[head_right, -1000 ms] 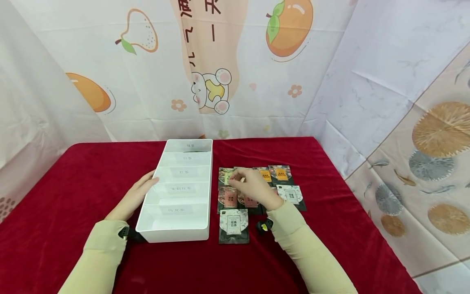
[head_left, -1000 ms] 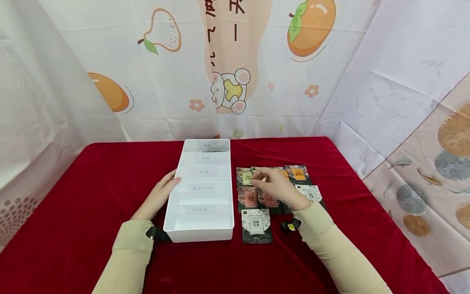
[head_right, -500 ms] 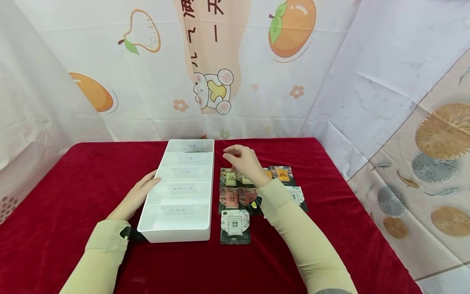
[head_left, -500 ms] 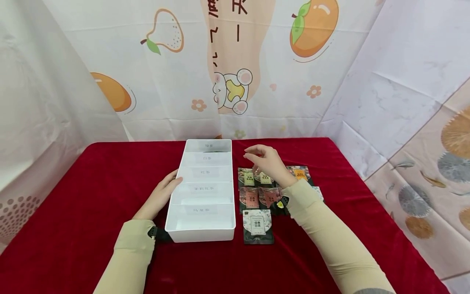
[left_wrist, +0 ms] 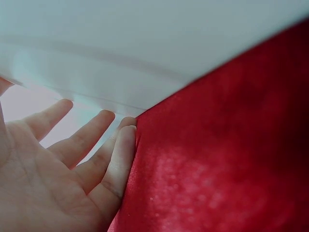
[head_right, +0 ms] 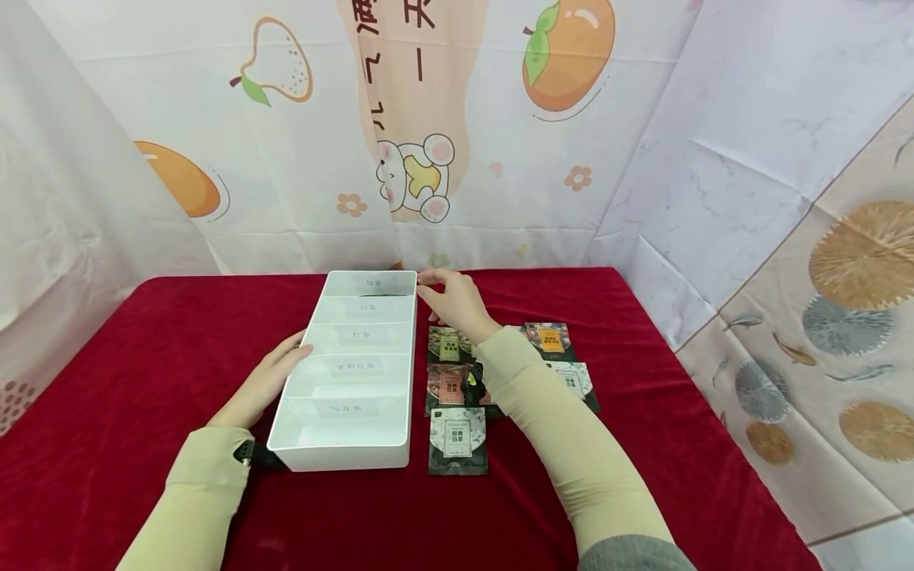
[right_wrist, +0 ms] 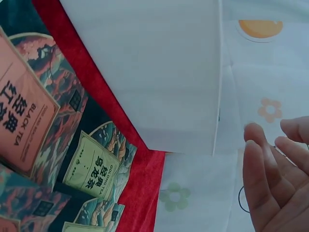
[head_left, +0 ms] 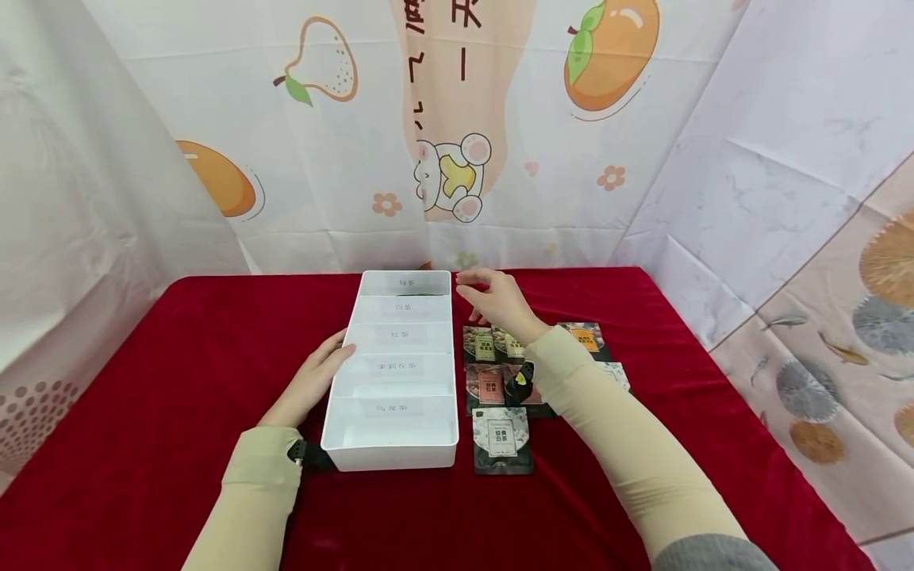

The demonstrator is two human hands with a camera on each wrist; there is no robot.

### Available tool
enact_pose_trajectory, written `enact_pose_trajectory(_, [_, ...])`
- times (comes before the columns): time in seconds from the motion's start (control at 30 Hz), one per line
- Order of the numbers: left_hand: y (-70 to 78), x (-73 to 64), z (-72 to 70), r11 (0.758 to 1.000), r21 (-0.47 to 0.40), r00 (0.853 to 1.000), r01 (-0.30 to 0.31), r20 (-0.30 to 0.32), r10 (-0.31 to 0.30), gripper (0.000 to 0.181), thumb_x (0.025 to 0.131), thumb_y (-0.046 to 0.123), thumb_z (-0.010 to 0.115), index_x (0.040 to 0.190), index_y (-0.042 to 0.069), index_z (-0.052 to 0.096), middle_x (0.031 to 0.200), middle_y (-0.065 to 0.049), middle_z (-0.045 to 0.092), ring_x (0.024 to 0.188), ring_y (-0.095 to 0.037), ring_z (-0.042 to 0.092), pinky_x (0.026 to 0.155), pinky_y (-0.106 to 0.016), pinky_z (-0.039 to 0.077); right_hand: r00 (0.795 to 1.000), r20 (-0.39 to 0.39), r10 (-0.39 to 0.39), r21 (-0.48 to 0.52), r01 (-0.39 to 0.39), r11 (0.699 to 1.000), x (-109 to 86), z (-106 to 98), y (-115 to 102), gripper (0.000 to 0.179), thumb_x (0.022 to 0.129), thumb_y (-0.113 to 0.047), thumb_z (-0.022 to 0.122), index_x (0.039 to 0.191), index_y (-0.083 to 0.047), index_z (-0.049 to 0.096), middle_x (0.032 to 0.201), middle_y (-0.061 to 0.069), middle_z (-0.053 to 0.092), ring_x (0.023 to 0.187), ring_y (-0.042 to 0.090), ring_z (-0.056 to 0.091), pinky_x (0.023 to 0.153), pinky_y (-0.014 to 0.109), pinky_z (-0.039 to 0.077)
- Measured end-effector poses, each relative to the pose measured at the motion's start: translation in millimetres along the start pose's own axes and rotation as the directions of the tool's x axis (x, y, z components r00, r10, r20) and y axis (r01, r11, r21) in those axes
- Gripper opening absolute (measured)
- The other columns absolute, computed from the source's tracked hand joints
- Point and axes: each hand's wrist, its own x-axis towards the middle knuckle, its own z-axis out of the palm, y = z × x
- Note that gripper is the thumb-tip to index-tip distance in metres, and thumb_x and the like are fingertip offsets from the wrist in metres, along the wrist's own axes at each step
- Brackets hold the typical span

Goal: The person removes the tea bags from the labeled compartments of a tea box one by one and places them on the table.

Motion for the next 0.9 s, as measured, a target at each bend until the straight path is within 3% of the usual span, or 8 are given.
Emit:
enact_pose_trajectory(0.2, [-0.5,0.9,-0.6,1.000,0.000,1.000,-0.012,-0.005,0.012,0.069,0.103,0.051,0.043,0.159,0.018,0.022,0.144,-0.019,0.050,0.110,-0.020,0.059,0.091,-0.031,0.044,0.999,0.049,-0.006,-0.147,0.013,0.989,5.4,10,-4,0.046,0.100,-0.029,0.059,0.144,-0.015,0.053,0.099,0.018,0.070,0.071,0.036,0.069,0.056,0.028,0.048])
enact_pose_trajectory(0.37, [-0.2,1.2,-1.1,1.000,0.004,1.000,-0.009,-0.007,0.010,0.069,0.103,0.051,0.043,0.159,0.018,0.022,0.144,-0.019,0.050,0.111,-0.021,0.059,0.091,-0.031,0.044,0.995,0.095,0.015,-0.220,0.007,0.975,7.1,19,-6,0.055,0.100,-0.032,0.059,0.150,-0.016,0.044,0.088,0.021,0.070,0.072,0.035,0.069,0.057,0.027,0.048])
enact_pose_trajectory(0.47, [-0.9,1.5,-1.0,1.000,0.005,1.000,-0.006,-0.004,0.006,0.069,0.103,0.050,0.043,0.159,0.017,0.021,0.144,-0.020,0.050,0.110,-0.021,0.059,0.090,-0.030,0.044,0.993,0.121,0.015,-0.250,0.016,0.968,7.7,24,-6,0.058,0.100,-0.033,0.058,0.153,-0.017,0.039,0.091,0.021,0.070,0.074,0.040,0.068,0.067,0.034,0.052])
enact_pose_trajectory(0.53, [-1.4,1.6,-0.7,1.000,0.005,1.000,-0.005,-0.004,0.005,0.069,0.103,0.050,0.043,0.159,0.017,0.021,0.144,-0.019,0.050,0.108,-0.019,0.060,0.090,-0.030,0.045,0.991,0.131,-0.004,-0.292,0.043,0.955,8.7,27,-6,0.059,0.100,-0.033,0.058,0.153,-0.016,0.038,0.110,0.017,0.070,0.084,0.036,0.069,0.082,0.037,0.054])
enact_pose_trajectory(0.63, [-1.9,1.4,-0.5,1.000,-0.001,1.000,-0.004,-0.002,0.004,0.068,0.103,0.050,0.043,0.159,0.017,0.021,0.143,-0.019,0.051,0.106,-0.018,0.060,0.089,-0.029,0.046,0.987,0.161,-0.016,-0.353,0.073,0.933,10.6,31,-5,0.060,0.101,-0.032,0.058,0.153,-0.013,0.038,0.125,0.015,0.066,0.080,0.033,0.068,0.088,0.039,0.051])
enact_pose_trajectory(0.7, [-1.8,1.2,-0.3,1.000,-0.002,1.000,-0.005,-0.002,0.005,0.068,0.103,0.050,0.044,0.159,0.017,0.021,0.143,-0.019,0.051,0.105,-0.017,0.060,0.089,-0.029,0.046,0.983,0.183,-0.012,-0.390,0.084,0.917,11.7,34,-4,0.058,0.101,-0.031,0.058,0.153,-0.012,0.039,0.136,0.013,0.061,0.075,0.026,0.068,0.083,0.035,0.052])
enact_pose_trajectory(0.8, [-1.7,1.0,-0.4,1.000,-0.005,1.000,-0.007,-0.001,0.007,0.068,0.103,0.049,0.044,0.159,0.017,0.021,0.143,-0.019,0.050,0.105,-0.017,0.060,0.089,-0.029,0.046,0.979,0.201,0.006,-0.403,0.077,0.912,12.0,36,-3,0.054,0.101,-0.029,0.057,0.151,-0.012,0.043,0.142,0.012,0.058,0.052,0.022,0.058,0.066,0.028,0.048])
enact_pose_trajectory(0.9, [-1.6,0.6,-0.6,1.000,-0.002,1.000,-0.008,-0.003,0.008,0.068,0.103,0.050,0.044,0.159,0.017,0.022,0.144,-0.019,0.050,0.106,-0.017,0.060,0.089,-0.029,0.045,0.984,0.179,0.014,-0.378,0.056,0.924,11.2,37,-2,0.049,0.101,-0.026,0.058,0.147,-0.012,0.048,0.132,0.016,0.063,0.047,0.019,0.054,0.056,0.023,0.044])
